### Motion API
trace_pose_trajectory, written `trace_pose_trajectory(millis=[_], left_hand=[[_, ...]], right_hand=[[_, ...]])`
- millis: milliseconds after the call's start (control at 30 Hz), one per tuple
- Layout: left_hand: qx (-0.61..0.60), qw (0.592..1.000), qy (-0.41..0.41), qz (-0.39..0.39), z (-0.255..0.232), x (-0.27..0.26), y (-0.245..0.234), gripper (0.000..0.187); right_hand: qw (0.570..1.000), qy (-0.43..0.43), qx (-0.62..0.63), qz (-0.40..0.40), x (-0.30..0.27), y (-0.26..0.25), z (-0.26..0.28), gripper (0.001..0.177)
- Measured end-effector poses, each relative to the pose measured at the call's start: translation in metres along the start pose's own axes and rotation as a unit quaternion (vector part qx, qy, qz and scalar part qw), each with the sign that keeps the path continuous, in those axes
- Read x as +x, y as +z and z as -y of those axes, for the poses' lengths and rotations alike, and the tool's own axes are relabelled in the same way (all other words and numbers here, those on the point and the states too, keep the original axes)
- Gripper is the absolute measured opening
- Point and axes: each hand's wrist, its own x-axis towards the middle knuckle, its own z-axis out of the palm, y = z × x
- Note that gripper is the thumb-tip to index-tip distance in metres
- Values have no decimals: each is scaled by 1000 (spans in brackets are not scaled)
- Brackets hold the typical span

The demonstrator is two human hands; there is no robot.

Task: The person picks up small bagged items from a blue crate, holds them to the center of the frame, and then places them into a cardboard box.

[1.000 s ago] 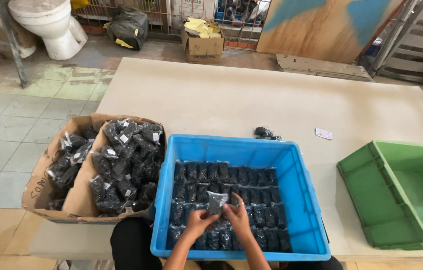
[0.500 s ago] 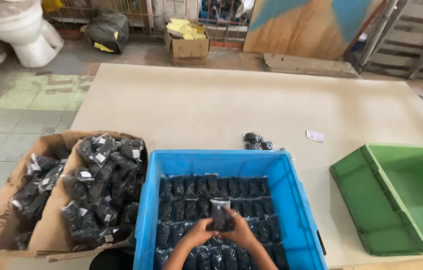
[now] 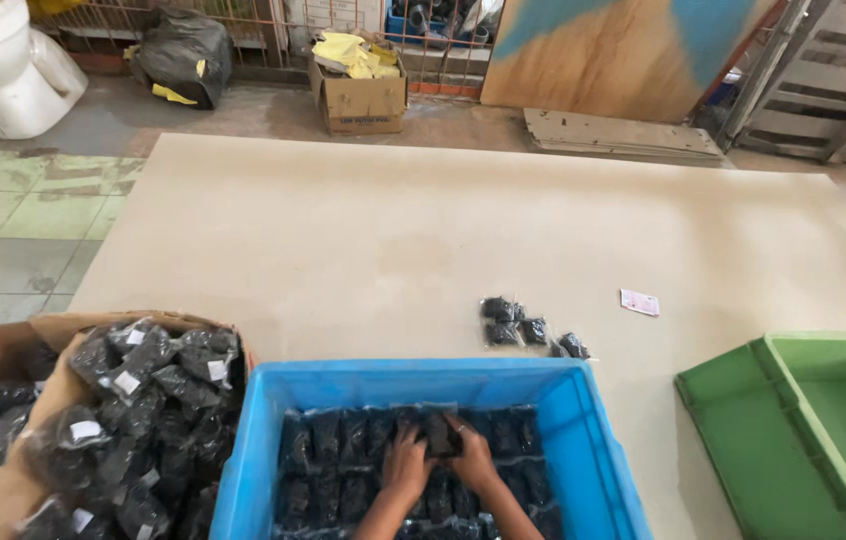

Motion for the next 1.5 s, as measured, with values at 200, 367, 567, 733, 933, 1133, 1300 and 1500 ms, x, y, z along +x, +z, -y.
trace_pose_trajectory(millis=[200,367,567,733,933,1133,1300,1500], left_hand=[[225,965,123,-56,32,6,30,52],[145,874,177,-428,12,-5,28,93],[226,961,-8,158,-20,-25,-33,62],[213,958,-22,192,-24,-55,-60,61],[199,965,-63,156,20,-106,-18,42],[93,992,76,39,66,-163,-61,37],[-26,990,112,-80,88,-226,-177,31],[-45,924,155,-348,168,-242,-234,53]], right_hand=[[996,37,-60,56,21,43,-49,73],[989,65,-55,119,19,18,-23,80],[963,46,-241,107,15,29,-36,82],[905,147,-344,202,-29,12,60,94],[928,128,-298,185,-96,60,95,90],[939,-158,-274,135,-108,92,147,60],[941,-261,-212,28,-83,113,247,77],[928,-330,-150,92,-68,165,373,65]])
